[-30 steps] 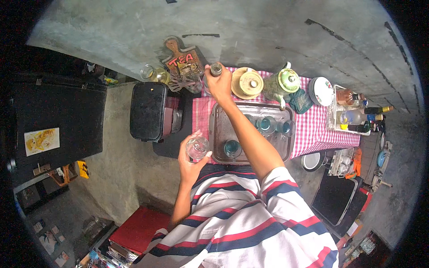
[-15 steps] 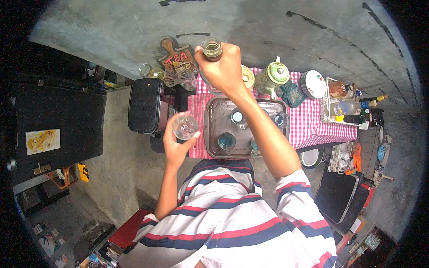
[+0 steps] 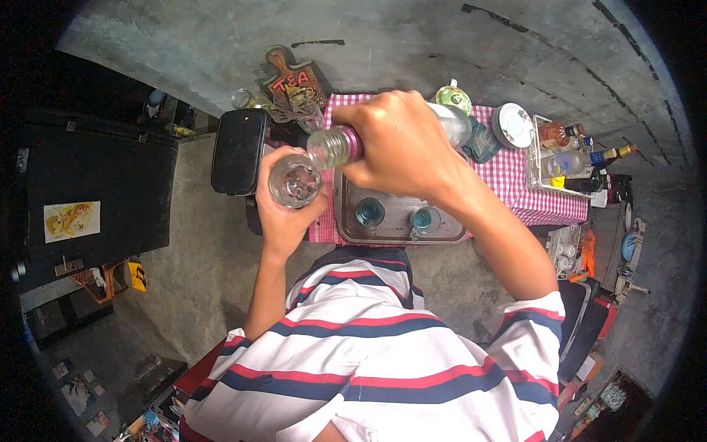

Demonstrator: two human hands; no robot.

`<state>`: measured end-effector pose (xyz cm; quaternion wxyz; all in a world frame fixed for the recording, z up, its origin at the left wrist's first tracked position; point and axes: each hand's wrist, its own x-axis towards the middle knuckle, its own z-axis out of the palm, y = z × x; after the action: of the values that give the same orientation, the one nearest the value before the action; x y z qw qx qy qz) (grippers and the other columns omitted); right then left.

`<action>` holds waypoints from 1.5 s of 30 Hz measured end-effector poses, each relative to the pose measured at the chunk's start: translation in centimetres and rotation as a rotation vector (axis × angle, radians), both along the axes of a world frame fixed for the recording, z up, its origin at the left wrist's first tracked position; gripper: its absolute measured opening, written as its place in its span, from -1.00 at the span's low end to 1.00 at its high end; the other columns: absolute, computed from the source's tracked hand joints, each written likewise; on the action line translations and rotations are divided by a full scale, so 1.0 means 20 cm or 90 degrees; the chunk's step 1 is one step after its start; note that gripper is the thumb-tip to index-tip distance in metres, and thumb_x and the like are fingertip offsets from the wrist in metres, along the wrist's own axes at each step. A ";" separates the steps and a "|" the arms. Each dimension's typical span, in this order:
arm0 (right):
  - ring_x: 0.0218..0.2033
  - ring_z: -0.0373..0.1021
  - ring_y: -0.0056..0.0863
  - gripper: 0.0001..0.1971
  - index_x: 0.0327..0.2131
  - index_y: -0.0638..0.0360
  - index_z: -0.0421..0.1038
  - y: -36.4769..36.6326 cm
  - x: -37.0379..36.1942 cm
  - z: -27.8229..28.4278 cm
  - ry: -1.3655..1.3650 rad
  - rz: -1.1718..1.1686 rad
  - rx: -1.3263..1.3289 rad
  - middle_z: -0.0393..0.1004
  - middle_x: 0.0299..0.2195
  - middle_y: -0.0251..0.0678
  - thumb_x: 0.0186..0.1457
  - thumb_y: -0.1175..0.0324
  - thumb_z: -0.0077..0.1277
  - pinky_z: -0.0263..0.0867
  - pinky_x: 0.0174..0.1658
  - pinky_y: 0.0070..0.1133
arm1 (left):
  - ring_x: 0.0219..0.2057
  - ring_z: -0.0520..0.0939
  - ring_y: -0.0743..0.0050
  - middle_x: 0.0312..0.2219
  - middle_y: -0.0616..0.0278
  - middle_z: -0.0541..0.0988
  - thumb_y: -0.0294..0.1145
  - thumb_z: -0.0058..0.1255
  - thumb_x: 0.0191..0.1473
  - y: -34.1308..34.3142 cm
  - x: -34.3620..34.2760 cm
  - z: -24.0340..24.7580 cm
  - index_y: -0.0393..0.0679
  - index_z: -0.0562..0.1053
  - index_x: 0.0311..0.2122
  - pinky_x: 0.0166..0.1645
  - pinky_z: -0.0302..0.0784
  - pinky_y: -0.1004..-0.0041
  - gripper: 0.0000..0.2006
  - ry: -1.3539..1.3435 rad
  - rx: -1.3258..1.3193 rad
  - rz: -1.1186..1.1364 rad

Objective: Pouring liquid from a bottle into several glasses on a tray.

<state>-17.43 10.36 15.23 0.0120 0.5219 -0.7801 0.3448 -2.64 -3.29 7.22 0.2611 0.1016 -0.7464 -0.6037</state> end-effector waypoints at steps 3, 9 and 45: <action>-0.55 0.43 -0.09 -0.81 -0.53 0.21 0.45 0.06 0.02 0.01 0.065 0.023 0.101 0.42 -0.65 -0.11 -0.38 0.43 0.13 0.30 -0.45 -0.31 | -0.29 0.54 0.56 -0.29 0.26 0.50 -0.56 0.33 -0.24 0.05 -0.01 0.00 -0.20 0.35 -0.08 -0.13 0.46 0.51 -0.46 0.003 0.004 -0.011; -0.51 0.47 -0.06 -0.75 -0.50 0.24 0.50 0.14 0.05 0.03 0.087 0.036 0.208 0.46 -0.62 -0.09 -0.37 0.34 0.20 0.40 -0.43 -0.27 | -0.28 0.55 0.58 -0.30 0.28 0.50 -0.56 0.33 -0.32 0.10 -0.04 0.04 -0.20 0.36 -0.09 -0.13 0.47 0.51 -0.42 0.015 -0.043 -0.053; -0.53 0.48 -0.07 -0.81 -0.56 0.27 0.47 0.36 0.13 0.30 0.143 0.027 0.436 0.47 -0.63 -0.06 -0.32 0.37 0.16 0.39 -0.40 -0.29 | -0.28 0.60 0.48 -0.33 0.21 0.56 -0.46 0.39 -0.33 0.29 -0.07 0.24 -0.20 0.41 -0.14 -0.14 0.51 0.45 -0.45 0.013 -0.081 -0.205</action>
<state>-14.78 17.61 21.23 -0.0851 0.5461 -0.8334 0.0042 -4.09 2.46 12.11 0.1742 -0.0421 -0.7870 -0.5903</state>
